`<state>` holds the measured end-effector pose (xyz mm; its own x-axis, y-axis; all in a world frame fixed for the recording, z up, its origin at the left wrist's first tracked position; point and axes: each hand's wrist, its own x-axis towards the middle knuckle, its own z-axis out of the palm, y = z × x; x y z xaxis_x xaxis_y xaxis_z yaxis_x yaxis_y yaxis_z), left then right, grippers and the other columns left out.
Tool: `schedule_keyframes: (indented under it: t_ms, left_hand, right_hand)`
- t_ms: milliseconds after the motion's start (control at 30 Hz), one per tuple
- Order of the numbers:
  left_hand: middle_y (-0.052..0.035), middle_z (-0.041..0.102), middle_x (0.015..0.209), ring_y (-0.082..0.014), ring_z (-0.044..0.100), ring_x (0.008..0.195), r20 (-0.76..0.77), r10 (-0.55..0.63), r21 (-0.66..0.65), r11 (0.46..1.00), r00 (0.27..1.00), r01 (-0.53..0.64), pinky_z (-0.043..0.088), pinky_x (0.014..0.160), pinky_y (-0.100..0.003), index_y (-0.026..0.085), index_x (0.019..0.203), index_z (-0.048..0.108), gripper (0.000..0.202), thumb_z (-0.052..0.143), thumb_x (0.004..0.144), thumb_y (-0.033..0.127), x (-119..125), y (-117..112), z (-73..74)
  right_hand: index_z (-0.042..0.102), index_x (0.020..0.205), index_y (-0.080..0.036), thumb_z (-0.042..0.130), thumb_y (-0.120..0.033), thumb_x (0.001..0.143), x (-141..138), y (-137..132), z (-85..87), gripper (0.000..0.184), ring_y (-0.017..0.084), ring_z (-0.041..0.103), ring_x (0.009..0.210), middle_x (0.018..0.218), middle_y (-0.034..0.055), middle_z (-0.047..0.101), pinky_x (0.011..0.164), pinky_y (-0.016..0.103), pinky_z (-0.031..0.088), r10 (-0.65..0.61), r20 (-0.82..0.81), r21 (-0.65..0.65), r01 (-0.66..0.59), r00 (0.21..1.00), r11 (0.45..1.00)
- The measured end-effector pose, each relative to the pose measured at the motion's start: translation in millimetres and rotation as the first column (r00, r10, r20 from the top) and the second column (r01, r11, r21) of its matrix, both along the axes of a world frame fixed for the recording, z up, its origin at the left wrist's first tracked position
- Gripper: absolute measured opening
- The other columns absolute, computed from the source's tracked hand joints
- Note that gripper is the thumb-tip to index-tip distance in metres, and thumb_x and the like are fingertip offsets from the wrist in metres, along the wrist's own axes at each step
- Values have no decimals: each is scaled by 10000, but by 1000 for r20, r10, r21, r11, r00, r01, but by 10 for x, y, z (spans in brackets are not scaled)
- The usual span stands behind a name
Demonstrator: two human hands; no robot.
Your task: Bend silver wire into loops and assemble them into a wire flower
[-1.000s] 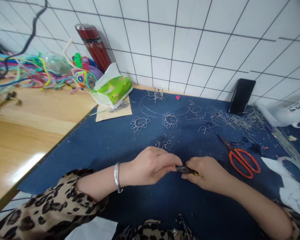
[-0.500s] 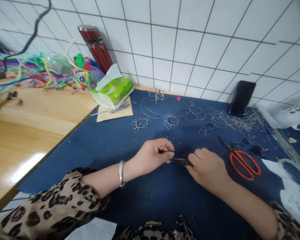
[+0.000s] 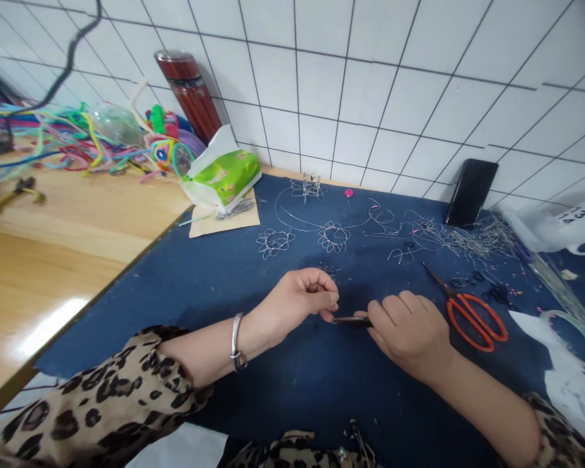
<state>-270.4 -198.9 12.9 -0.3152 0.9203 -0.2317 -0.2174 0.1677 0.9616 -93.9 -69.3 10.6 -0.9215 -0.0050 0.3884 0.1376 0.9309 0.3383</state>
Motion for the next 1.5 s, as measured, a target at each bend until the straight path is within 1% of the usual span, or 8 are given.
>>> schedule_keyframes:
  t_ms: [100,267,400,600,933,1133,1333,1500]
  left_hand:
    - [-15,627,678,-99,583,559,43,38,-3,999,998,-38,443,564,-219,126,787,567,44,575,745,137,31,-13,-7]
    - [-14,635,675,-95,585,567,37,59,-21,998,998,-58,429,563,-209,132,782,584,40,572,744,136,36,-29,4]
    - [-17,637,681,-95,589,570,38,57,-26,998,998,-56,424,563,-207,131,777,590,41,570,742,138,32,-31,3]
    - [-15,628,681,-124,626,576,69,45,-56,998,997,-42,437,563,-224,137,799,581,61,576,750,175,37,-23,-12]
    - [-13,624,717,-124,642,577,73,35,-80,996,997,-30,434,548,-205,138,786,580,55,581,749,178,54,-32,-9]
    - [-11,621,695,-118,641,569,79,40,-91,995,996,-33,432,539,-196,134,780,582,52,585,742,169,54,-19,-10]
    - [-8,622,695,-104,630,559,62,47,-69,997,997,-43,427,522,-185,129,774,580,50,590,738,161,55,-13,-10]
    - [3,605,667,-92,609,551,3,60,-19,998,998,-60,447,526,-188,126,769,581,65,609,730,169,54,-3,-15]
  right_hand:
    - [567,804,-194,536,-326,815,-5,-22,7,136,134,332,603,591,-13,428,564,326,196,15,-31,82,-12,999,997]
    - [560,809,-195,536,-344,816,-24,-46,-1,152,135,333,608,598,-13,426,562,329,196,-14,-48,109,19,999,994]
    - [557,807,-201,535,-335,817,-25,-54,5,136,139,336,612,601,-12,426,563,331,198,-24,-44,107,28,999,994]
    - [561,820,-202,538,-321,814,-21,-44,7,121,139,338,618,608,-11,434,569,330,202,-34,-47,107,39,998,994]
    - [561,808,-201,559,-282,797,-26,-43,-23,82,133,329,608,592,-16,429,566,327,188,-13,-55,97,18,998,995]
    - [563,807,-199,561,-289,798,-38,-38,-34,90,132,326,607,590,-18,432,566,324,184,-2,-60,100,8,998,995]
    - [555,787,-201,550,-280,809,-47,-57,-33,82,132,314,601,577,-17,416,561,323,174,-16,-69,101,23,997,995]
    - [531,747,-205,518,-220,825,-32,-124,-19,81,141,318,603,580,-7,414,566,323,177,-85,8,43,84,996,996]
